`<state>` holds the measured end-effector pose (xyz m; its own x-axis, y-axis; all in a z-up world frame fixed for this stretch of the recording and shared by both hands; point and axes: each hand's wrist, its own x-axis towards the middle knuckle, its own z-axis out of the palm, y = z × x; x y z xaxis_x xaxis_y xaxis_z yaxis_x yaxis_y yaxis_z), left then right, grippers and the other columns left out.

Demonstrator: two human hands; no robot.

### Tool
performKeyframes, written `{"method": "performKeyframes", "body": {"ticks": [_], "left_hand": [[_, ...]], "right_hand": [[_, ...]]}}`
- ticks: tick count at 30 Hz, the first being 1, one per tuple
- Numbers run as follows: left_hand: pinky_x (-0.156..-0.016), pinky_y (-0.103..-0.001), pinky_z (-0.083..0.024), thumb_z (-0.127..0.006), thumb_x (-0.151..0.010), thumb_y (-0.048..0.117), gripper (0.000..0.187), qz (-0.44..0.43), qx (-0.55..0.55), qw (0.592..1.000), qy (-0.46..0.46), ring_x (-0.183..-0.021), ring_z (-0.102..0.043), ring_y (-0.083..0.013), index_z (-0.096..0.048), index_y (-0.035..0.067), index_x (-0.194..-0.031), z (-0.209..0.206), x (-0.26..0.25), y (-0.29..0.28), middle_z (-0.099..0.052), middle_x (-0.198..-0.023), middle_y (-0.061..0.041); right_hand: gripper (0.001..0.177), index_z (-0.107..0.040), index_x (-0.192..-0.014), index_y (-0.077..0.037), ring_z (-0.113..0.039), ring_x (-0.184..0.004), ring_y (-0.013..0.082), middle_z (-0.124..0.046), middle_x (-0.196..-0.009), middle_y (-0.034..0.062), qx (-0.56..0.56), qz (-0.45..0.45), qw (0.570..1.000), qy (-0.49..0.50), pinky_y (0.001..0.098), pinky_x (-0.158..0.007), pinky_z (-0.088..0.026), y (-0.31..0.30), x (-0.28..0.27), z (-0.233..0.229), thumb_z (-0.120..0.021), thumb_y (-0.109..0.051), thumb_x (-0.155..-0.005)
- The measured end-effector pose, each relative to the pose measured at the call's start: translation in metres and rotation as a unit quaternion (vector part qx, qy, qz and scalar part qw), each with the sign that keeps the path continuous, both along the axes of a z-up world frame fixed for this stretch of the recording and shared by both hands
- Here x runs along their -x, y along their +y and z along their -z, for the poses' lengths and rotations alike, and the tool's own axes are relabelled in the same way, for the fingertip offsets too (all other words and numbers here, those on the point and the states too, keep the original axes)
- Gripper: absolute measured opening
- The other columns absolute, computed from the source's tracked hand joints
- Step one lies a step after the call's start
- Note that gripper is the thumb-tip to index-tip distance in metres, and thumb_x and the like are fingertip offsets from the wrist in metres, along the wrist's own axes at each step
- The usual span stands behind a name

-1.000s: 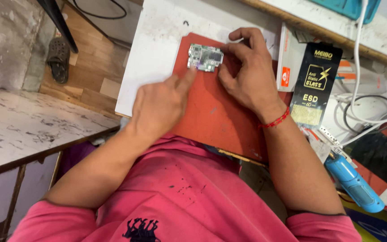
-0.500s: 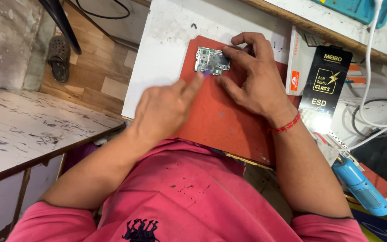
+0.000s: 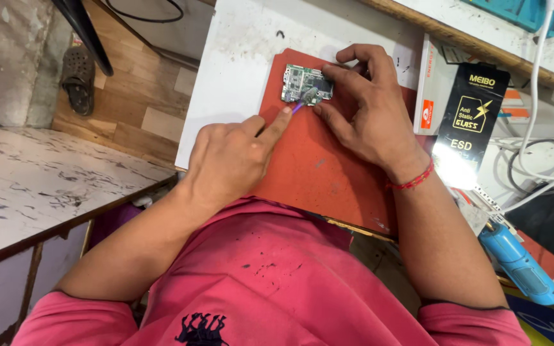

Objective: The person uses a purple brush to clean a small circuit board placed on a red mat. They repeatedly brush the surface of the board, occasionally adjusting its position. A smartphone is briefly handled and placed back on the desk.

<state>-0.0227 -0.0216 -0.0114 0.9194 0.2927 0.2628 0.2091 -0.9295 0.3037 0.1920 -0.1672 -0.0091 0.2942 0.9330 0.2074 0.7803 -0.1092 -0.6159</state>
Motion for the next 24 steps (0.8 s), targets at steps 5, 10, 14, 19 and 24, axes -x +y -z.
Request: {"method": "performKeyframes", "body": {"ticks": [5,10,14,19,24], "left_hand": [[-0.045,-0.042,-0.048,-0.066,-0.091,0.009,0.043,-0.051,0.003,0.999,-0.017,-0.052,-0.061,-0.0286,-0.072,0.011,-0.134,-0.008,-0.002,-0.001,-0.063,-0.074,-0.008],[-0.044,-0.042,-0.047,-0.067,-0.093,0.011,0.041,-0.073,0.002,0.997,-0.009,-0.051,-0.061,-0.0296,-0.072,0.014,-0.134,0.001,0.004,0.004,-0.063,-0.073,-0.006],[-0.047,-0.043,-0.047,-0.066,-0.093,0.012,0.043,0.007,0.002,1.0,-0.01,-0.054,-0.061,-0.0291,-0.068,0.013,-0.137,0.009,0.008,0.006,-0.063,-0.075,-0.007],[-0.051,-0.045,-0.049,-0.066,-0.092,0.011,0.045,0.016,-0.006,1.0,0.014,-0.059,-0.063,-0.0301,-0.068,0.014,-0.137,0.003,0.007,0.004,-0.064,-0.077,-0.007],[-0.047,-0.044,-0.048,-0.066,-0.095,0.012,0.042,-0.021,0.025,0.999,0.01,-0.053,-0.061,-0.0304,-0.07,0.015,-0.137,-0.006,0.002,0.003,-0.064,-0.073,-0.008]], "right_hand": [[0.047,-0.069,-0.133,-0.002,-0.054,-0.123,0.0311,-0.05,-0.138,0.0154,-0.01,0.0,1.0,-0.028,0.0402,-0.108,-0.047,0.001,0.004,0.002,-0.087,-0.014,-0.091],[0.046,-0.07,-0.132,-0.001,-0.052,-0.126,0.0316,-0.05,-0.138,0.0143,-0.01,-0.006,0.999,-0.041,0.0399,-0.108,-0.047,0.0,0.003,0.002,-0.087,-0.013,-0.091],[0.047,-0.069,-0.133,-0.001,-0.053,-0.12,0.0293,-0.05,-0.138,0.014,0.0,0.003,1.0,-0.018,0.0391,-0.106,-0.049,0.0,0.001,0.0,-0.086,-0.013,-0.09],[0.046,-0.07,-0.132,-0.001,-0.053,-0.123,0.0306,-0.051,-0.138,0.0137,-0.011,0.0,0.999,-0.033,0.0397,-0.106,-0.049,0.001,0.003,0.0,-0.086,-0.013,-0.09],[0.045,-0.069,-0.131,0.0,-0.052,-0.125,0.0326,-0.05,-0.138,0.0139,-0.024,-0.017,0.998,-0.059,0.0403,-0.107,-0.047,-0.002,0.0,0.005,-0.086,-0.011,-0.091]]}}
